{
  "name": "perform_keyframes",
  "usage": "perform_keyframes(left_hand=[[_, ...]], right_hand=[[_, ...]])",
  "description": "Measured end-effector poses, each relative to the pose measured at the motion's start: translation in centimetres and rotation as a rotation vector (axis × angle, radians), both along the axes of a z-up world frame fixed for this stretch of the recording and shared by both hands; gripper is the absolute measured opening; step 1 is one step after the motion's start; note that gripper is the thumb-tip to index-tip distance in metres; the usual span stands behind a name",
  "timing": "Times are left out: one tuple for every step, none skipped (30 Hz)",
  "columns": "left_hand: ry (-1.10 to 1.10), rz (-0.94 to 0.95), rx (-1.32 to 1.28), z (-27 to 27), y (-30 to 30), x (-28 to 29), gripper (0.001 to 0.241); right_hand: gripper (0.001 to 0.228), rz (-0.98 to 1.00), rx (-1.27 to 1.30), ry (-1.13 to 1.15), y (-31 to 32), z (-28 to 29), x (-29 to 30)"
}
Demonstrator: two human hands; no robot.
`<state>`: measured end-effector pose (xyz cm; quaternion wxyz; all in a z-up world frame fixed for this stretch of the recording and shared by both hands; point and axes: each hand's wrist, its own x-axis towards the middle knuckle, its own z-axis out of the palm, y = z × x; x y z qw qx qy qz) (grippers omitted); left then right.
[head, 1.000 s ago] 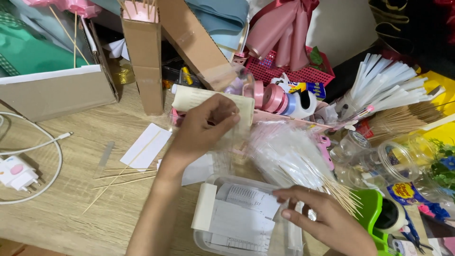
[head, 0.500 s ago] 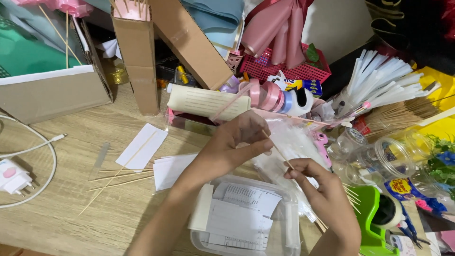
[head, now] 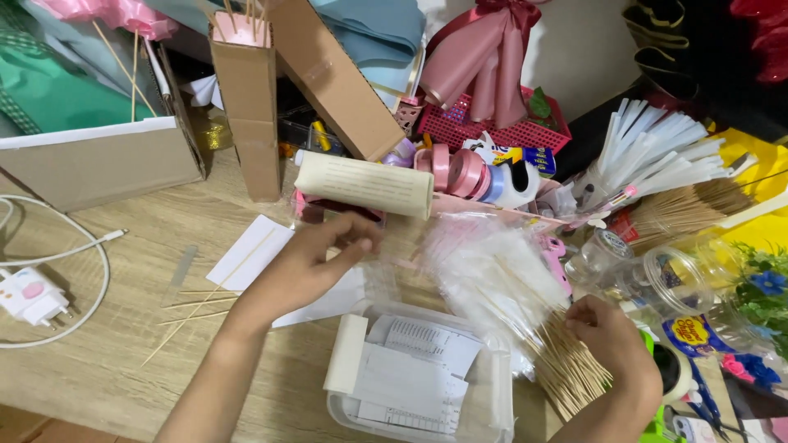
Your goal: The person organizes craft supplies on a cluttered table. They handle small plastic bags and wooden skewers, placing the skewers into the bags and arranging them on the table.
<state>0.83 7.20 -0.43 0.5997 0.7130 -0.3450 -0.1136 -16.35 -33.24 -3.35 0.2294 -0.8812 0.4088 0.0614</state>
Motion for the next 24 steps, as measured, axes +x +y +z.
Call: perform_keyframes(left_hand=[[0.001, 0.007, 0.005, -2.4, 0.3, 0.8, 0.024], [-0.124, 0.068, 0.277, -4.9, 0.5, 1.6, 0.025], [-0.250, 0.127, 0.551, -7.2, 0.9, 2.5, 0.026], [-0.249, 0.132, 0.558, -10.1, 1.2, 3.1, 0.026], [-0.372, 0.177, 0.765, -12.9, 1.4, 3.8, 0.039], [-0.496, 0.222, 0.972, -15.8, 1.7, 4.4, 0.062], [-0.497, 0.225, 0.974, -16.9, 1.9, 4.3, 0.062], [-0.597, 0.258, 0.998, -18.1, 2.2, 4.1, 0.068], [-0.697, 0.289, 1.018, -19.4, 2.3, 3.9, 0.075], [-0.697, 0.290, 1.018, -19.3, 2.3, 4.0, 0.075], [-0.682, 0.289, 0.988, -19.3, 2.4, 4.0, 0.072], [-0.667, 0.288, 0.958, -19.2, 2.5, 4.0, 0.070], [-0.666, 0.292, 0.957, -19.1, 2.5, 4.0, 0.070], [-0.691, 0.305, 0.908, -19.0, 2.5, 4.1, 0.065], [-0.718, 0.322, 0.858, -18.7, 2.5, 4.3, 0.060], [-0.720, 0.329, 0.858, -18.4, 2.4, 4.4, 0.060], [-0.714, 0.326, 0.866, -18.0, 2.4, 4.4, 0.053], [-0.708, 0.323, 0.874, -17.6, 2.3, 4.5, 0.046], [-0.710, 0.330, 0.876, -17.6, 2.2, 4.7, 0.046], [-0.718, 0.367, 0.883, -17.5, 2.0, 5.0, 0.044], [-0.726, 0.401, 0.891, -17.4, 1.8, 5.2, 0.043], [-0.728, 0.404, 0.893, -15.9, 1.8, 4.9, 0.043], [-0.614, 0.344, 0.820, -14.3, 1.6, 4.8, 0.035], [-0.501, 0.283, 0.746, -12.6, 1.4, 4.6, 0.028]], right_hand=[[0.009, 0.007, 0.005, 0.001, 0.1, 0.0, -0.1], [0.009, 0.002, -0.019, -0.008, 0.1, 0.1, -0.1], [0.009, -0.004, -0.041, -0.019, 0.3, 0.1, -0.1], [0.009, 0.002, -0.035, -0.020, 0.3, 0.1, 0.1], [0.010, -0.010, -0.035, 0.006, 0.4, 0.2, 0.2], [0.010, -0.022, -0.036, 0.033, 0.4, 0.3, 0.3], [0.010, -0.019, -0.034, 0.031, 0.6, 0.4, 0.3], [0.014, -0.025, -0.032, 0.024, 0.8, 0.5, 0.3], [0.018, -0.033, -0.033, 0.019, 1.0, 0.6, 0.2], [0.018, -0.032, -0.033, 0.019, 1.1, 0.7, 0.3], [0.019, -0.051, -0.040, 0.042, 1.2, 0.7, 0.4], [0.020, -0.070, -0.047, 0.064, 1.2, 0.8, 0.6], [0.020, -0.067, -0.048, 0.063, 0.8, 0.4, 0.4], [0.020, -0.062, -0.059, 0.043, 0.4, 0.1, 0.3], [0.022, -0.055, -0.070, 0.020, 0.0, -0.3, 0.3], [0.022, -0.050, -0.072, 0.016, 0.9, 0.7, 0.3], [0.026, -0.067, -0.051, -0.003, 1.9, 1.5, 0.3], [0.030, -0.083, -0.030, -0.021, 2.9, 2.4, 0.2], [0.030, -0.078, -0.029, -0.025, 3.2, 2.6, 0.1], [0.032, -0.067, -0.009, -0.070, 3.4, 2.8, -0.1], [0.035, -0.059, 0.012, -0.113, 3.7, 3.0, -0.3], [0.035, -0.057, 0.014, -0.115, 4.8, 3.8, -0.2], [0.038, -0.031, 0.008, -0.122, 5.8, 4.7, -0.1], [0.041, -0.004, 0.002, -0.130, 6.8, 5.7, -0.1]])
